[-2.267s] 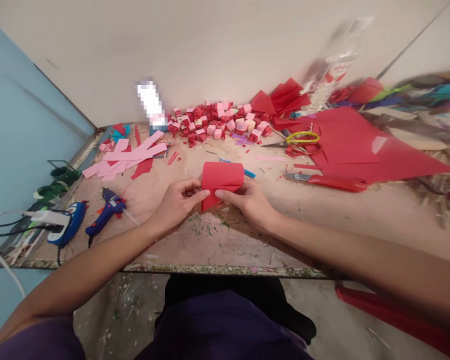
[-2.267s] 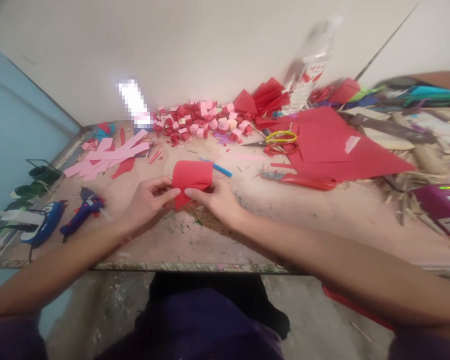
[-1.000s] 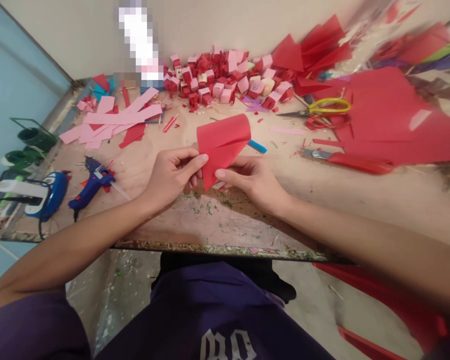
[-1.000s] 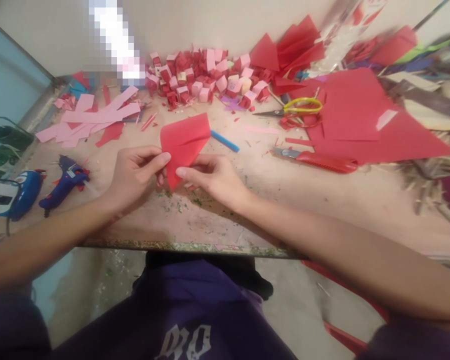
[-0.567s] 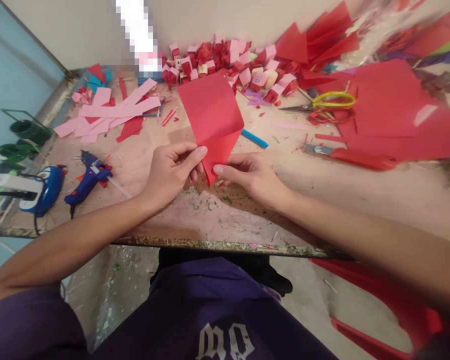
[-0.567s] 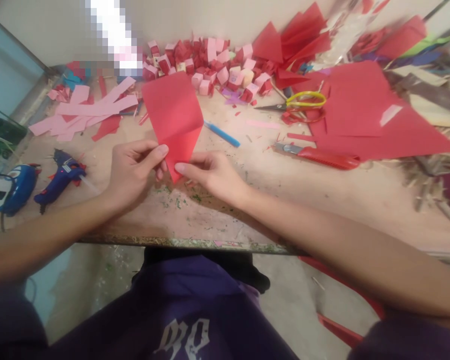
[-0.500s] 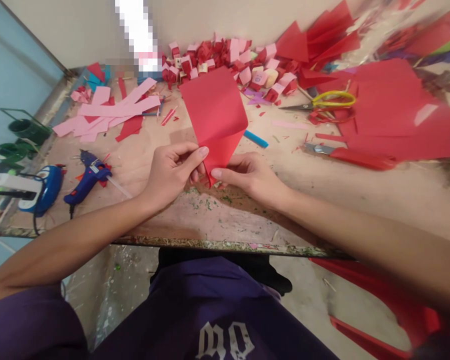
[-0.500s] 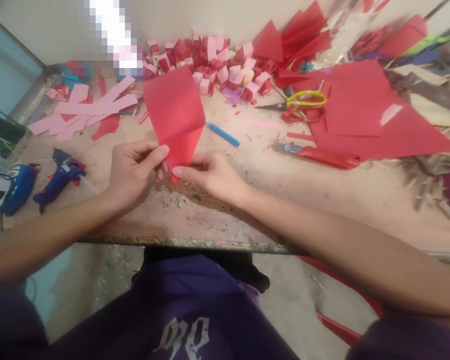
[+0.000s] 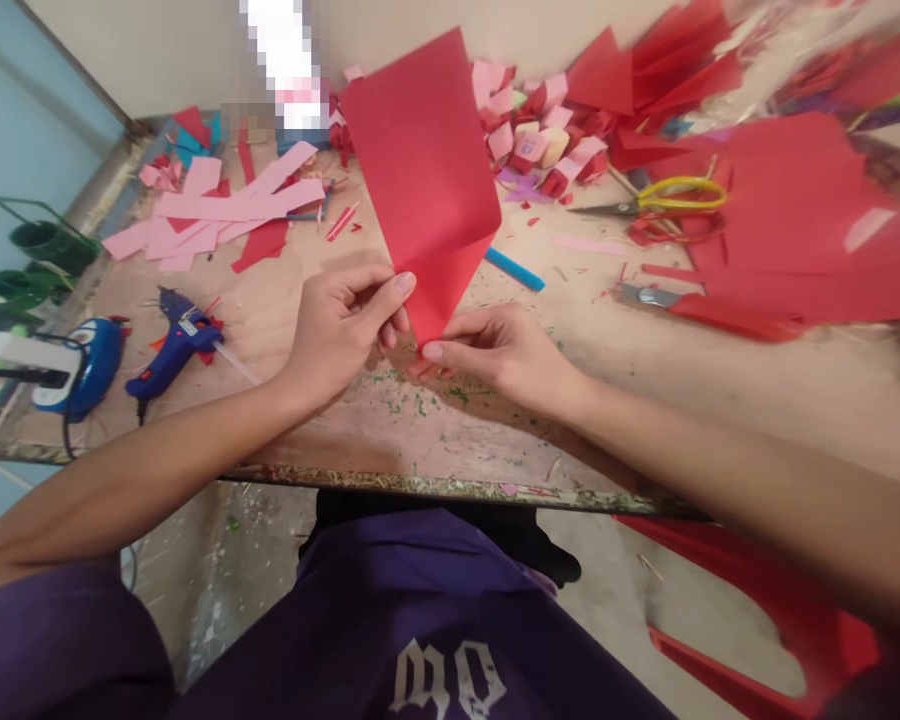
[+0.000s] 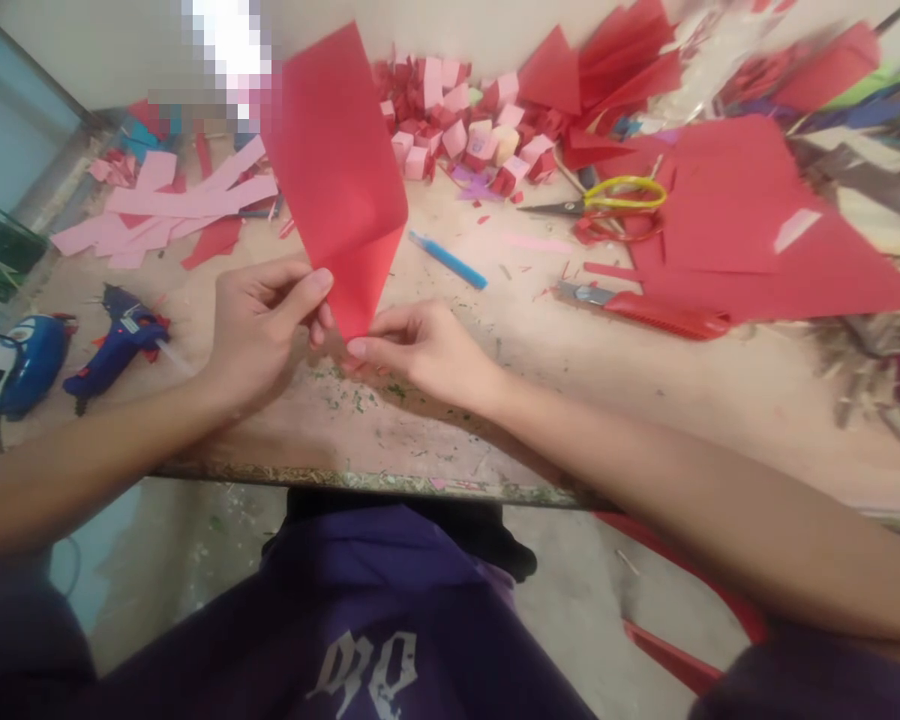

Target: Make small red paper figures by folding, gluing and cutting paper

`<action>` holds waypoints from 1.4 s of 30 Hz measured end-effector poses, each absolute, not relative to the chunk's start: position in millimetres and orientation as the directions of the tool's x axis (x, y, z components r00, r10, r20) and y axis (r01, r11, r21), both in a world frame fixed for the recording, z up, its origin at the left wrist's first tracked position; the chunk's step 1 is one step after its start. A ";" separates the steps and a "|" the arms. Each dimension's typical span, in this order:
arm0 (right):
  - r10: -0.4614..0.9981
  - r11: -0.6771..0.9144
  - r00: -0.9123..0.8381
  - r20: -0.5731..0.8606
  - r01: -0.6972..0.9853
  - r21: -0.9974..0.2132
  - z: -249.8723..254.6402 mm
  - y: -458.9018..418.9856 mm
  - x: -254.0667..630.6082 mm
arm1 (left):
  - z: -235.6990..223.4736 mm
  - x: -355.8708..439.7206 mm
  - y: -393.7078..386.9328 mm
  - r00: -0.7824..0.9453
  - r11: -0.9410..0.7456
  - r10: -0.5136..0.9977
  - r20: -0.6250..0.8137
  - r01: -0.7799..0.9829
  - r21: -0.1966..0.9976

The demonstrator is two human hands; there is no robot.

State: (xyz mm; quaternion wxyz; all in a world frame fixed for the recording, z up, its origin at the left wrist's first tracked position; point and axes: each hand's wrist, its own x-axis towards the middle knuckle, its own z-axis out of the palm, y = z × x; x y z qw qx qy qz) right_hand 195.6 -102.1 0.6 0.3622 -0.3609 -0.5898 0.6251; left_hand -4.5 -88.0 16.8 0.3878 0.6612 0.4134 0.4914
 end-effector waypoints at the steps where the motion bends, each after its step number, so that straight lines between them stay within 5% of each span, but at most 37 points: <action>1: 0.878 -0.042 -0.477 -0.033 -0.009 -0.999 0.7 -102.2 195.8 | 17.6 -4.7 -87.6 0.167 -0.355 0.930 0.328 0.173 0.919; 17: 0.854 -0.010 -0.518 -0.041 0.062 -0.998 1.7 -104.0 196.5 | 18.4 -4.5 -87.5 0.145 -0.303 0.948 0.282 0.149 0.941; 24: 0.863 0.064 -0.493 0.109 -0.108 -0.992 -2.8 -101.8 199.2 | 20.4 -5.3 -90.0 0.271 -0.252 0.942 0.197 0.185 0.950; 42: 0.922 -0.101 -0.387 0.020 -0.289 -0.952 -6.8 -99.8 200.2 | 17.6 -7.3 -91.3 0.302 -0.204 0.941 0.152 0.148 0.968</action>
